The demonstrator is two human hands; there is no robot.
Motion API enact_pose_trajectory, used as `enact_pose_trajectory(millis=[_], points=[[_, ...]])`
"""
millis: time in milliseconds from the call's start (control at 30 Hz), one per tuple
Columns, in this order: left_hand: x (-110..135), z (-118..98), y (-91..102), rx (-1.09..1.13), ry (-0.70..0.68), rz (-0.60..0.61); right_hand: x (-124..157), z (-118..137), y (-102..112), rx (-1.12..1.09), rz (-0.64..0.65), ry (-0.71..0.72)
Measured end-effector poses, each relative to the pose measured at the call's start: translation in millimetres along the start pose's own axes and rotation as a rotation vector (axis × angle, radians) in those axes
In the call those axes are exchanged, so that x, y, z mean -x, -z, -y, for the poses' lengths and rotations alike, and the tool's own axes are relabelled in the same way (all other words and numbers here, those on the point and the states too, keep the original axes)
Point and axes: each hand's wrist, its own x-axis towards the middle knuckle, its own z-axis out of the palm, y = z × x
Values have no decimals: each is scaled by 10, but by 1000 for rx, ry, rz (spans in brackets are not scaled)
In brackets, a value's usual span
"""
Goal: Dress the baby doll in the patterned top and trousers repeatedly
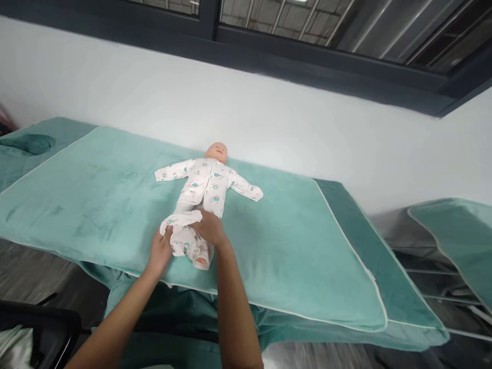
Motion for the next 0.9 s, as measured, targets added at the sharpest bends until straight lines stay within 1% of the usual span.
enact_pose_trajectory(millis=[100, 133, 233, 333, 433, 567, 633, 733, 800, 900], points=[[-204, -29, 30, -181, -200, -127, 19, -44, -23, -141, -23, -7], [-279, -41, 44, -233, -223, -113, 22, -49, -28, -163, -28, -16], [-502, -74, 82, -347, -251, -95, 24, -35, -37, -167, -37, -11], [-706, -105, 88, -373, -289, -74, 19, 5, -33, -138, -36, -17], [-893, -143, 52, -379, -309, -59, 17, 40, -10, -114, -21, -39], [-1098, -167, -22, -403, -335, -67, 21, 66, 54, -92, 43, -1], [-1154, -145, -45, -402, -340, -71, 23, 76, 88, -76, 71, 13], [-1170, -78, -45, -381, -342, -81, 24, 88, 109, -21, 90, 1], [-1149, -29, -34, -347, -341, -91, 27, 92, 90, 8, 58, 4], [-1089, 37, -19, -301, -342, -101, 31, 94, 8, 6, -44, 17]])
